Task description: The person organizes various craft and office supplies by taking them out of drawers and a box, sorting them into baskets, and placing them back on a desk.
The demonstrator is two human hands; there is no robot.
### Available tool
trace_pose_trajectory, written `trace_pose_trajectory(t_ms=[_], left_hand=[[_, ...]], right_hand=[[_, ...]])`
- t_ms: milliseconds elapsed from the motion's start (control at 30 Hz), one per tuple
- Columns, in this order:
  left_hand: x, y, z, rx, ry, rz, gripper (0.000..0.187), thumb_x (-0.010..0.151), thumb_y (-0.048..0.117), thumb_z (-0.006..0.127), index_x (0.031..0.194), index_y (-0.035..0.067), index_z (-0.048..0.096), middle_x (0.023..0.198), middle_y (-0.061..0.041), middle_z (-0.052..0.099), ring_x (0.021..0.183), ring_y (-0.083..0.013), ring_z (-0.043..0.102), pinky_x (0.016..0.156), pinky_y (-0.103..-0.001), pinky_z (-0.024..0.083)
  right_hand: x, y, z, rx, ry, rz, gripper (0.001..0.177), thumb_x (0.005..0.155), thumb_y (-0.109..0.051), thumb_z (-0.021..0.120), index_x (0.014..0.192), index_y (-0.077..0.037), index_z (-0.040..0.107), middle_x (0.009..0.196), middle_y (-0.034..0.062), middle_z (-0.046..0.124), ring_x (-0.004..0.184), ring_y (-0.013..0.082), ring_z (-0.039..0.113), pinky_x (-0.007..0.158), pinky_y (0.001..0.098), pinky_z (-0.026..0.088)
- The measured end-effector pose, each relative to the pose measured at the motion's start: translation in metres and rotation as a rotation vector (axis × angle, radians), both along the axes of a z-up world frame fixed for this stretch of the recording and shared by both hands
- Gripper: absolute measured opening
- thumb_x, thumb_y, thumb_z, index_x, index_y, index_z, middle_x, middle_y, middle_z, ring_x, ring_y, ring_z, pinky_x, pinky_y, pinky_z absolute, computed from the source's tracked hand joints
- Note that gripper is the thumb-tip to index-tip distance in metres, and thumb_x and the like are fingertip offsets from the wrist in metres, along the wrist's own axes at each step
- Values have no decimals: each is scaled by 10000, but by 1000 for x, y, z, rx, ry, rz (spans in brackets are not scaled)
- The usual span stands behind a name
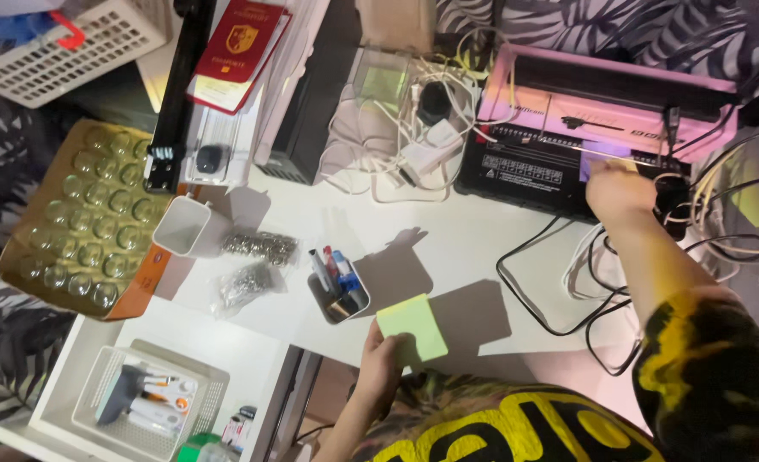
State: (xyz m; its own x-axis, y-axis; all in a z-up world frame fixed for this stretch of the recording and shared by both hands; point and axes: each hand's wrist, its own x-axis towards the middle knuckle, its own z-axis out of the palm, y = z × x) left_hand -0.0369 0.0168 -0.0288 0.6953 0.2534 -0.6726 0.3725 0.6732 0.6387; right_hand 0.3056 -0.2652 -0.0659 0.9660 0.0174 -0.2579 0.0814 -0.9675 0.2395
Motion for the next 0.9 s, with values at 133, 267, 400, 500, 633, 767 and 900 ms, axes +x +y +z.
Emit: trace_pose_trajectory(t_ms=[133,267,400,500,633,767,900], left_hand=[[4,1,-12,21,-66,16,412,733,-13,486,1142,31,512,897,-180,603,712,-280,563,563,-350,457],[4,-2,-43,93,-73,0,366,754,48,499,1120,50,513,981,-140,604,854,-244,544,710,-341,437],[2,-11,-60,63,-193,55,387,787,-4,550,1166,58,508,906,-98,552,830,-198,565,705,-347,508],[0,-18,-61,26,-168,-28,377,781,11,535,1152,74,513,894,-86,552,803,-180,572,648,-332,514],[-11,-19,-72,-67,-113,5,364,781,26,498,1143,48,485,865,-107,535,731,-212,573,558,-323,485],[-19,-14,-99,-45,-78,36,355,785,39,525,1140,24,503,897,-152,574,771,-242,585,595,-356,494],[-20,-24,-29,13,-137,-58,317,743,10,557,1055,53,515,882,-104,575,758,-199,587,577,-300,482]], right_hand=[[-50,-2,-16,-67,-648,546,95,844,-227,492,843,-179,575,605,-14,570,476,171,563,368,314,379],[-139,35,29,820,-140,232,200,944,-189,448,945,-18,551,772,149,618,609,273,577,497,402,442],[-217,74,40,1647,110,-53,87,829,-65,553,846,-80,637,640,2,599,582,102,539,571,227,462],[-259,99,79,1605,606,-157,340,720,-48,555,1015,38,700,1080,218,684,1010,333,620,939,420,434],[-254,68,-3,1901,710,-577,400,707,-68,505,1079,33,612,972,201,630,844,332,613,798,472,478],[-259,94,89,2169,805,-754,210,748,-143,522,887,-26,625,751,184,632,650,350,647,657,481,522],[-255,75,-5,2053,690,-611,147,780,-12,564,911,-2,633,814,164,665,719,270,670,705,391,532]])
